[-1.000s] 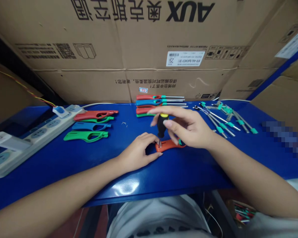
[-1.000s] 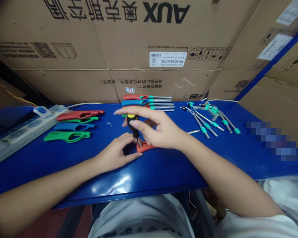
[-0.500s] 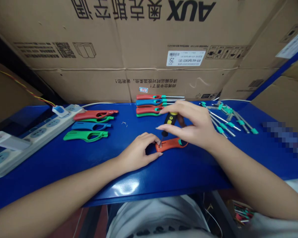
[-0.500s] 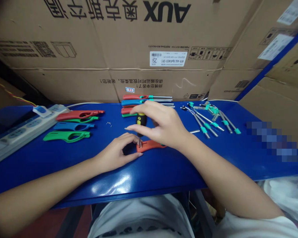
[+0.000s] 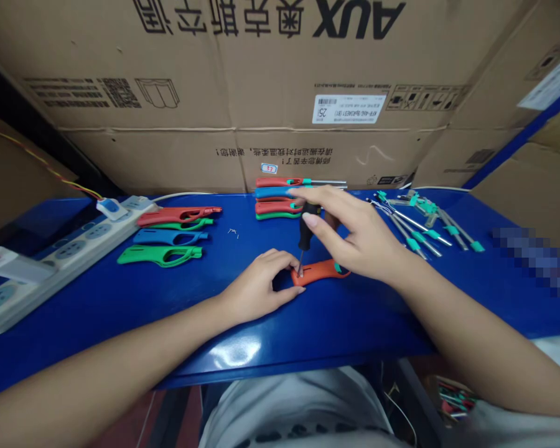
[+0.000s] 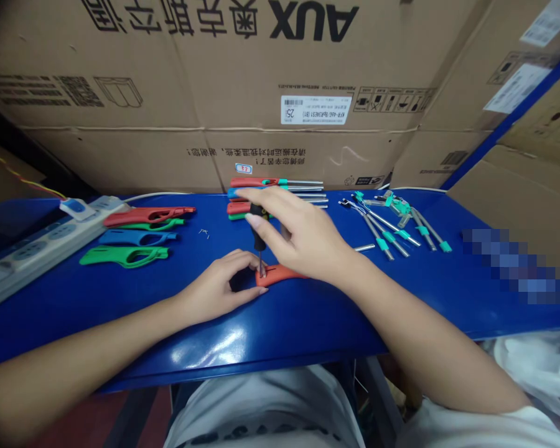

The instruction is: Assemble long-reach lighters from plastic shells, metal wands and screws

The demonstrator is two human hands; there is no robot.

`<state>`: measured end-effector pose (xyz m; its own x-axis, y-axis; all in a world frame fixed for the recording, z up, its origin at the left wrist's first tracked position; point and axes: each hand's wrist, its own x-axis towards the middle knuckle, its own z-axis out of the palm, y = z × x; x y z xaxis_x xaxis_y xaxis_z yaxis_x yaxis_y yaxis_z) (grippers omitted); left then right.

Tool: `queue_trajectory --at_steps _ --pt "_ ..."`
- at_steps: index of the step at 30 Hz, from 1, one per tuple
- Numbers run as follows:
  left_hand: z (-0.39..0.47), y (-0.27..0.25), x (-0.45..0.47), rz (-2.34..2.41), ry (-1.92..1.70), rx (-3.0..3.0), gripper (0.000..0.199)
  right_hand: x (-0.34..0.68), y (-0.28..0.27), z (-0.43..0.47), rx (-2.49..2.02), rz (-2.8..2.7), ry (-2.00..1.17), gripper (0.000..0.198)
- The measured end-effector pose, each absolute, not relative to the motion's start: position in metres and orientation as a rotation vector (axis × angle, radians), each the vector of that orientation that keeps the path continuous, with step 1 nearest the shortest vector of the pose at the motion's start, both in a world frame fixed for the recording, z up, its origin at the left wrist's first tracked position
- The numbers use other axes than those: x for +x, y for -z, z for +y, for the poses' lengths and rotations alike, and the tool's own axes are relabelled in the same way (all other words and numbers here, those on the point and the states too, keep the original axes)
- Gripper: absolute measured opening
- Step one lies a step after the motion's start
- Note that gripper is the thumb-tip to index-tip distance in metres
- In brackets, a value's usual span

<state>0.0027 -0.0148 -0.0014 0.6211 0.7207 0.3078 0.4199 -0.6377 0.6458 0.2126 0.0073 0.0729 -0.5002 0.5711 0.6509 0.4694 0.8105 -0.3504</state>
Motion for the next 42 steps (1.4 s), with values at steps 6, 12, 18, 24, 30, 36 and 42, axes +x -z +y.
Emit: queue_trajectory --at_steps 6,12,18,24,30,36,42 --pt "-0.0143 0.0037 0.0023 0.907 -0.753 2.329 0.019 0.2094 -0.0676 0.0073 -0.771 -2.133 -0.289 0.038" --pt "-0.0149 0.0040 0.0026 0.916 -0.772 2.342 0.020 0.2054 -0.0693 0.0012 -0.703 -2.207 -0.221 0.038" --pt "-0.0146 0.0053 0.0026 0.918 -0.781 2.360 0.020 0.2042 -0.0648 0.0021 -0.680 -2.122 -0.164 0.030" --pt "-0.0145 0.0054 0.0023 0.911 -0.771 2.372 0.022 0.2050 -0.0692 0.0011 -0.638 -2.152 -0.287 0.036" --pt "-0.0159 0.0059 0.0027 0.957 -0.807 2.346 0.031 0.2111 -0.0722 0.0028 -0.585 -2.159 0.006 0.027" --pt "-0.0161 0.0050 0.0028 0.956 -0.795 2.356 0.029 0.2086 -0.0718 -0.0015 -0.618 -2.205 -0.310 0.040" --pt "-0.0159 0.0065 0.0028 0.932 -0.824 2.359 0.034 0.2084 -0.0689 -0.0007 -0.580 -2.097 0.088 0.025"
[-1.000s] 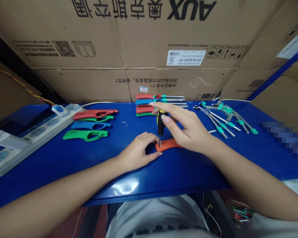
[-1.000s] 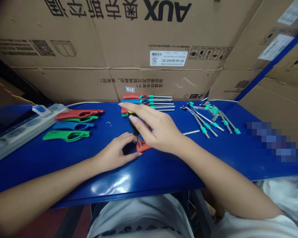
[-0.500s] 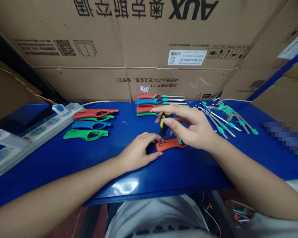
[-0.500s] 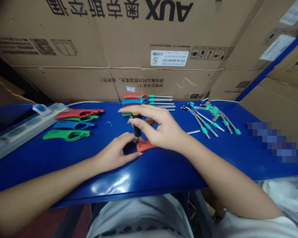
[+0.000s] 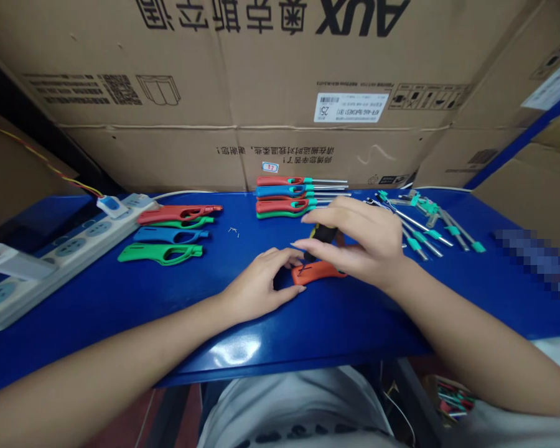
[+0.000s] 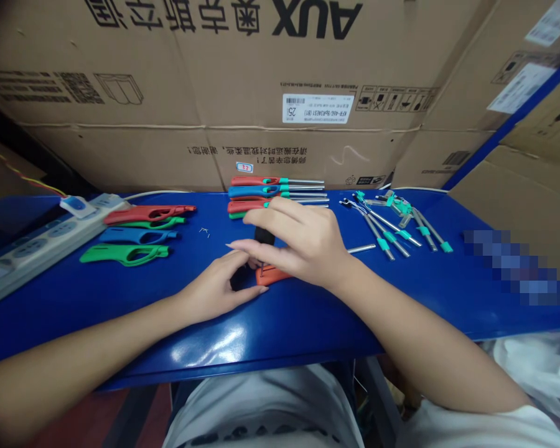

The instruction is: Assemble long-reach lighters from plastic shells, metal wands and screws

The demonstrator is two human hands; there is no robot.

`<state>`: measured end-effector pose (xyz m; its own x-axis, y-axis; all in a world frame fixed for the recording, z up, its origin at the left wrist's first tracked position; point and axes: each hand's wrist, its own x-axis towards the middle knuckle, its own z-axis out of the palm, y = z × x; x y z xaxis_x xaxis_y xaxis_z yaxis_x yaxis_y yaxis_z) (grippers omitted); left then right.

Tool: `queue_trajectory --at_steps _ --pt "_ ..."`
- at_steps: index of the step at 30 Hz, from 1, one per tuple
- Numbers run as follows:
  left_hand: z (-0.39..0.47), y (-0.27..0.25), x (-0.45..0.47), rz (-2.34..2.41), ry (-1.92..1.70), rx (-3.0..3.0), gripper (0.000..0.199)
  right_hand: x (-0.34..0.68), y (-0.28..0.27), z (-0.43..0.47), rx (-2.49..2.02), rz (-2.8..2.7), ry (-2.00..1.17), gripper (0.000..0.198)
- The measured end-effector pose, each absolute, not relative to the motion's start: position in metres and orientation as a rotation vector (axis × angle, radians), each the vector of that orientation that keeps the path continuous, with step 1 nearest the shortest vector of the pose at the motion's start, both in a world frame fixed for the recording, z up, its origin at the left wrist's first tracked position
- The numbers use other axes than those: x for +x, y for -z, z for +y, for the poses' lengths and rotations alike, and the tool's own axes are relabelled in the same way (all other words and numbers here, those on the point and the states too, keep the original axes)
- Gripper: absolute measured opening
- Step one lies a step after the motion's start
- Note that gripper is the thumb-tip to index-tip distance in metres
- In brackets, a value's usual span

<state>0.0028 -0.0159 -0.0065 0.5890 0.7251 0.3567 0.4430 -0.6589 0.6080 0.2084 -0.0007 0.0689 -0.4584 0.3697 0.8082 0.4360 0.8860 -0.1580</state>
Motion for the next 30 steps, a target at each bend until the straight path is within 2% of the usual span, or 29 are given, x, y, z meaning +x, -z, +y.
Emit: queue_trajectory --at_steps 2,5,7,9,11,13,16,18,22,25,27,30 --pt "-0.0159 0.0066 0.0025 0.931 -0.823 2.360 0.035 0.2083 -0.0699 -0.0021 -0.600 -2.116 0.084 0.028" --pt "-0.0160 0.0059 0.0022 0.943 -0.812 2.359 0.034 0.2066 -0.0736 -0.0036 -0.631 -2.146 -0.196 0.036" --pt "-0.0159 0.0058 0.0021 0.944 -0.807 2.356 0.033 0.2068 -0.0751 -0.0023 -0.611 -2.145 -0.287 0.033" --pt "-0.0157 0.0060 0.0021 0.937 -0.808 2.352 0.034 0.2087 -0.0748 0.0002 -0.583 -2.130 -0.172 0.026" --pt "-0.0155 0.0060 0.0022 0.931 -0.808 2.350 0.036 0.2111 -0.0737 0.0019 -0.587 -2.122 0.009 0.027" --pt "-0.0156 0.0055 0.0024 0.935 -0.809 2.349 0.035 0.2121 -0.0737 0.0018 -0.614 -2.154 0.041 0.028" --pt "-0.0162 0.0039 0.0030 0.943 -0.805 2.342 0.032 0.2100 -0.0764 0.0000 -0.640 -2.192 -0.234 0.035" --pt "-0.0169 0.0032 0.0035 0.951 -0.814 2.332 0.031 0.2084 -0.0780 0.0001 -0.629 -2.169 -0.354 0.031" --pt "-0.0186 0.0042 0.0049 0.979 -0.829 2.299 0.032 0.2092 -0.0749 0.0036 -0.599 -2.098 -0.127 0.018" --pt "-0.0194 0.0049 0.0056 0.991 -0.834 2.298 0.031 0.2112 -0.0711 0.0045 -0.599 -2.160 0.043 0.023" --pt "-0.0197 0.0045 0.0058 0.991 -0.832 2.298 0.031 0.2109 -0.0709 0.0036 -0.605 -2.209 -0.033 0.029" --pt "-0.0198 0.0038 0.0057 0.996 -0.828 2.301 0.033 0.2079 -0.0728 0.0021 -0.572 -2.214 -0.345 0.037"
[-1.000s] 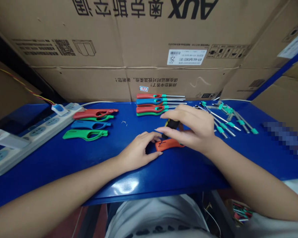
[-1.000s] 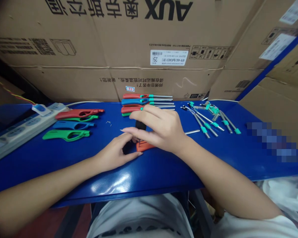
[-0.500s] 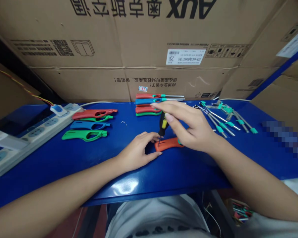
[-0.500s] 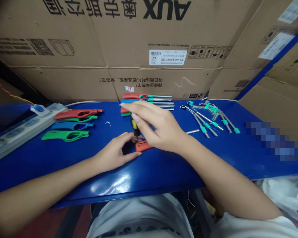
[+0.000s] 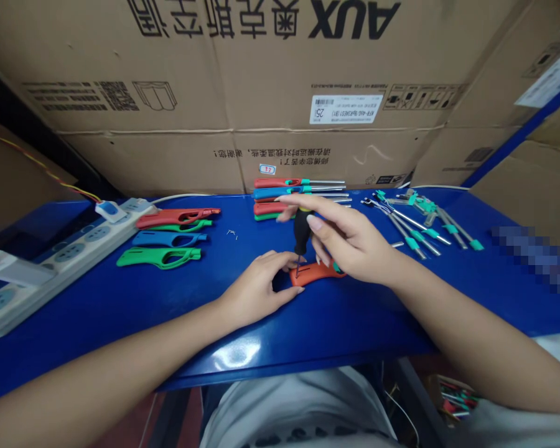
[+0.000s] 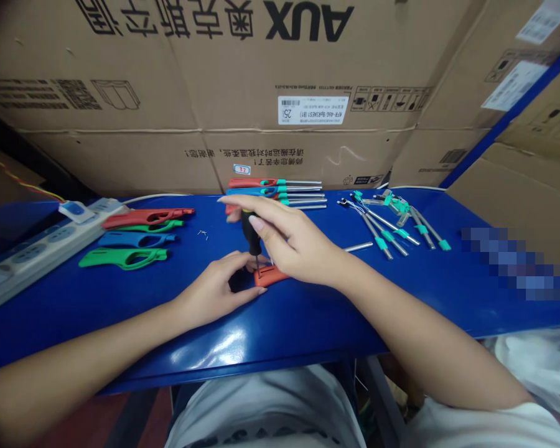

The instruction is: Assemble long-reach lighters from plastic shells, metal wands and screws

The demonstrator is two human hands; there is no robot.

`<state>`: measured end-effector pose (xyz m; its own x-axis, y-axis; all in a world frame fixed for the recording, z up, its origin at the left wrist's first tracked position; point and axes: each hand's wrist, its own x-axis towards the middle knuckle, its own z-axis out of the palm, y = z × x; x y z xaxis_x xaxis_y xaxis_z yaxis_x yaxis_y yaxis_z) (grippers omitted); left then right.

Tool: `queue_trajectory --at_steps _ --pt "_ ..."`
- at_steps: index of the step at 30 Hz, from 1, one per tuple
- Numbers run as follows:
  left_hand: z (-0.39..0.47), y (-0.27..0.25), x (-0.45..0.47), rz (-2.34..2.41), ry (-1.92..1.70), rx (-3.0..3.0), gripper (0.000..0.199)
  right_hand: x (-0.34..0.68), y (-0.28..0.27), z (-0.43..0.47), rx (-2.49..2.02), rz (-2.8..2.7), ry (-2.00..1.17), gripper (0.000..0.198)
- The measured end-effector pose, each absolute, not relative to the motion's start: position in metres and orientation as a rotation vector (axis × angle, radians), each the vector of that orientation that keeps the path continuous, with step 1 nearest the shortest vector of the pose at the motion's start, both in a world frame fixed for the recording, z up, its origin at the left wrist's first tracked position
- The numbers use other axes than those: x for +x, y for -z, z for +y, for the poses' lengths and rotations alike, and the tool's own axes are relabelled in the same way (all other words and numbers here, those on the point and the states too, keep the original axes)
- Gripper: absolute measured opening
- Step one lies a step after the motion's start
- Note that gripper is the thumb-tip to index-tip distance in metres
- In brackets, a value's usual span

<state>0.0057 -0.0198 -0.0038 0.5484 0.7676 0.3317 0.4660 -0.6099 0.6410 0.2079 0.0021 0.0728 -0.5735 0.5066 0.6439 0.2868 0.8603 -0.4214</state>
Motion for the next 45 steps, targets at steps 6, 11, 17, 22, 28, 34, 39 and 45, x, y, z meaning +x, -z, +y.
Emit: queue_trajectory --at_steps 6,11,17,22,28,34,39,45 --pt "-0.019 0.007 0.006 0.978 -0.867 2.325 0.027 0.208 -0.071 0.000 -0.574 -2.153 -0.067 0.026" --pt "-0.019 0.006 0.006 0.988 -0.848 2.370 0.020 0.210 -0.071 -0.006 -0.494 -2.316 0.084 0.037" --pt "-0.021 0.006 0.005 0.994 -0.791 2.459 0.020 0.207 -0.075 -0.006 -0.498 -2.216 -0.105 0.025" --pt "-0.021 0.007 0.006 1.018 -0.792 2.438 0.018 0.206 -0.074 -0.009 -0.475 -2.303 0.165 0.026" --pt "-0.020 0.008 0.007 1.005 -0.811 2.410 0.021 0.202 -0.072 -0.010 -0.582 -2.180 0.204 0.025" --pt "-0.020 0.004 0.008 1.019 -0.782 2.417 0.021 0.206 -0.074 -0.006 -0.661 -2.250 -0.109 0.038" --pt "-0.024 0.004 0.009 1.067 -0.774 2.431 0.023 0.214 -0.083 -0.001 -0.584 -2.217 -0.494 0.034" --pt "-0.030 0.011 0.012 1.125 -0.804 2.435 0.020 0.209 -0.089 -0.009 -0.592 -2.289 -0.273 0.027"
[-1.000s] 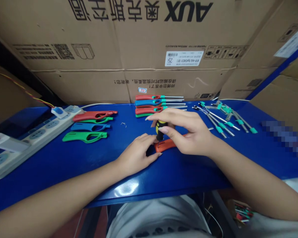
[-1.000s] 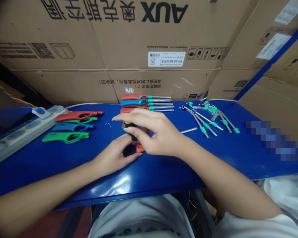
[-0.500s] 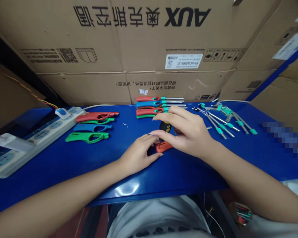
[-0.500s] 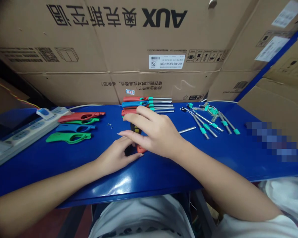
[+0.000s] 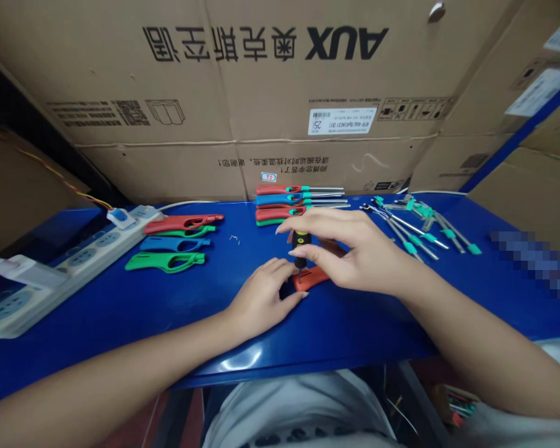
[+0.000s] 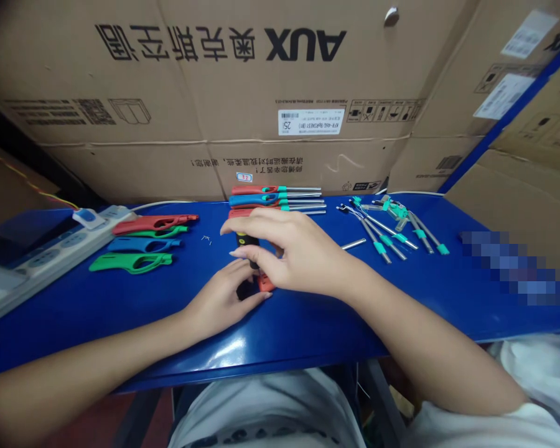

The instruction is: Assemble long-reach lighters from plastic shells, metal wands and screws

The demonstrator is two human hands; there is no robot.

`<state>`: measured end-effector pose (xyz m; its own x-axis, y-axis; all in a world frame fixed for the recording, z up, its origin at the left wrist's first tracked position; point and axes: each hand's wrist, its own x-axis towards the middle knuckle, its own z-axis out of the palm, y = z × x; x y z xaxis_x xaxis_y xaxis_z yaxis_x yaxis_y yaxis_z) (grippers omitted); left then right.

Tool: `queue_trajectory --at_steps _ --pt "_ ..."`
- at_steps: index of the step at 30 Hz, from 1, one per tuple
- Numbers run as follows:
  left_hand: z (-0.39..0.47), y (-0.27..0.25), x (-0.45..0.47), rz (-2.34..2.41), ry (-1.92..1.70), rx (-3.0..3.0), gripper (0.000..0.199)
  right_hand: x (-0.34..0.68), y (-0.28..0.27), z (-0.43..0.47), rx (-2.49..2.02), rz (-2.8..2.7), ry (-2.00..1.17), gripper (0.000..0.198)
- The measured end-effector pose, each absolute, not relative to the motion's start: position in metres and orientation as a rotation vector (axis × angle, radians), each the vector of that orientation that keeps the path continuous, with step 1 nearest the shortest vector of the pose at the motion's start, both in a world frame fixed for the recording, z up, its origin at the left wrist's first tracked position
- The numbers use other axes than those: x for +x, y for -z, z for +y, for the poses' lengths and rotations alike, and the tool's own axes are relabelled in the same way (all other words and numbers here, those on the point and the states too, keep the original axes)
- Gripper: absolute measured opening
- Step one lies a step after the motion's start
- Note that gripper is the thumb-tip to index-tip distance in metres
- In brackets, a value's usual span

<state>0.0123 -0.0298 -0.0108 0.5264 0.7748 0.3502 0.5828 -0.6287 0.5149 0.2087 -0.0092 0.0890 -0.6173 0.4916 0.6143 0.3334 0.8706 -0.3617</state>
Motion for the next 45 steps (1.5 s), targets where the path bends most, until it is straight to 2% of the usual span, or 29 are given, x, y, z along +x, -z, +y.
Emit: queue_trajectory --at_steps 3,7,10,14,16,20,24,29,33,41,45 --pt "-0.031 0.013 0.014 1.103 -0.836 2.432 0.017 0.198 -0.086 -0.021 -0.743 -2.257 -0.086 0.026" --pt "-0.032 0.011 0.017 1.093 -0.782 2.434 0.016 0.186 -0.077 -0.033 -0.903 -2.248 0.103 0.035" --pt "-0.034 0.002 0.015 1.129 -0.716 2.487 0.021 0.189 -0.074 -0.028 -0.800 -2.207 -0.097 0.031" --pt "-0.037 -0.018 0.004 1.231 -0.470 2.642 0.038 0.217 -0.079 -0.001 -0.847 -1.854 -0.389 0.025" --pt "-0.036 -0.027 -0.002 1.295 -0.337 2.708 0.043 0.240 -0.082 0.017 -0.938 -1.739 -0.289 0.024" --pt "-0.033 -0.032 -0.006 1.322 -0.238 2.698 0.037 0.286 -0.078 0.046 -1.244 -1.811 0.185 0.017" --pt "-0.021 -0.024 -0.004 1.281 -0.251 2.688 0.027 0.306 -0.063 0.058 -1.458 -1.908 0.335 0.016" --pt "0.012 -0.024 -0.012 1.143 -0.560 2.778 0.023 0.312 -0.054 0.061 -1.553 -1.934 0.311 0.018" --pt "0.049 -0.032 -0.025 1.205 -0.698 2.847 0.026 0.319 -0.053 0.064 -1.634 -1.938 0.267 0.019" --pt "0.106 -0.025 -0.039 1.287 -0.759 2.797 0.025 0.315 -0.040 0.069 -2.045 -2.050 0.121 0.038" --pt "0.118 -0.016 -0.039 1.296 -0.733 2.797 0.025 0.309 -0.032 0.069 -2.282 -2.094 -0.037 0.036"
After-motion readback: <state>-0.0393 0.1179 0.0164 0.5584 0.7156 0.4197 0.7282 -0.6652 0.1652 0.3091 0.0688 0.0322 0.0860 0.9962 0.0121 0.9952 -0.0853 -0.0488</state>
